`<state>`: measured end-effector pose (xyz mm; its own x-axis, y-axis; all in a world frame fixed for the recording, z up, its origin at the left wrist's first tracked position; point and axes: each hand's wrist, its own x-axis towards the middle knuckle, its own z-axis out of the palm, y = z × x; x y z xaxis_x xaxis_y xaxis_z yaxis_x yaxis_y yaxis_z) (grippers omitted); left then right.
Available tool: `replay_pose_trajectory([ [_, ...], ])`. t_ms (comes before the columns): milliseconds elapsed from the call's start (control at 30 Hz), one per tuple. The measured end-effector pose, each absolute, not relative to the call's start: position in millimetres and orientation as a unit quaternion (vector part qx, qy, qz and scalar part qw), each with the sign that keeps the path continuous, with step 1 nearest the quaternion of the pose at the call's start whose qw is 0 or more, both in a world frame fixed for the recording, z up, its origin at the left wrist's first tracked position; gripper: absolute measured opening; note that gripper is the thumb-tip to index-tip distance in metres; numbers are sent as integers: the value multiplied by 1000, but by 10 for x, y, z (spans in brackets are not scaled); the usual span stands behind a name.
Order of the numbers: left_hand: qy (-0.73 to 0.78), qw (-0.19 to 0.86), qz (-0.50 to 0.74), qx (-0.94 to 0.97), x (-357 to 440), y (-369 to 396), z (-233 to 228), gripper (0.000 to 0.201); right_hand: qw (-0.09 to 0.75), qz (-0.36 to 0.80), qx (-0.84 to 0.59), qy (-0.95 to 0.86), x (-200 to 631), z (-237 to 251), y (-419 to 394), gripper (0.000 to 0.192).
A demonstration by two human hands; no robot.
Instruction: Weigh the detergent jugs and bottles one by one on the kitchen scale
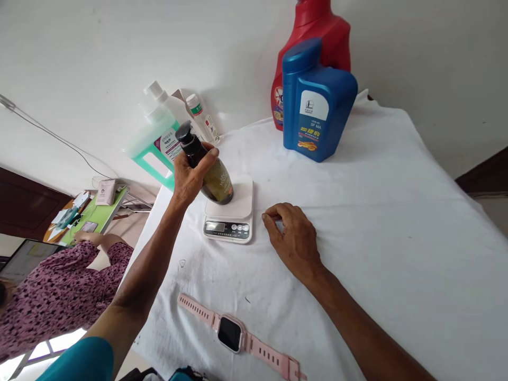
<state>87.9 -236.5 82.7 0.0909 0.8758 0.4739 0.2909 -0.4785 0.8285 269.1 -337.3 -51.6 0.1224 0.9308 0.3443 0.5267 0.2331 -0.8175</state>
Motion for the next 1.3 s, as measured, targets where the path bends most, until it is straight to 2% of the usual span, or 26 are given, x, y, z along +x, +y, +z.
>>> replay_pose_trajectory([
  [133, 422, 284, 503, 698, 827, -2380, 810, 27, 474, 214, -581, -626, 2690, -536, -3371, 17],
  [267, 403, 273, 504, 713, 726, -2433, 749, 43, 476, 221, -579, -624, 2688, -538, -3370, 16],
  [367, 397, 256, 515, 715, 639, -2474, 688, 46, 476, 222, -578, -624, 2685, -530, -3372, 16],
  [633, 468, 308, 549, 620, 408, -2458, 359, 61, 474, 219, -580, -626, 2686, -514, -3378, 16],
  [967, 551, 350, 572, 497, 99, -2451, -326, 65, 469, 210, -584, -628, 2681, -515, -3371, 18],
  [1300, 549, 345, 577, 497, 91, -2488, -390, 67, 457, 200, -585, -639, 2671, -527, -3383, 19],
])
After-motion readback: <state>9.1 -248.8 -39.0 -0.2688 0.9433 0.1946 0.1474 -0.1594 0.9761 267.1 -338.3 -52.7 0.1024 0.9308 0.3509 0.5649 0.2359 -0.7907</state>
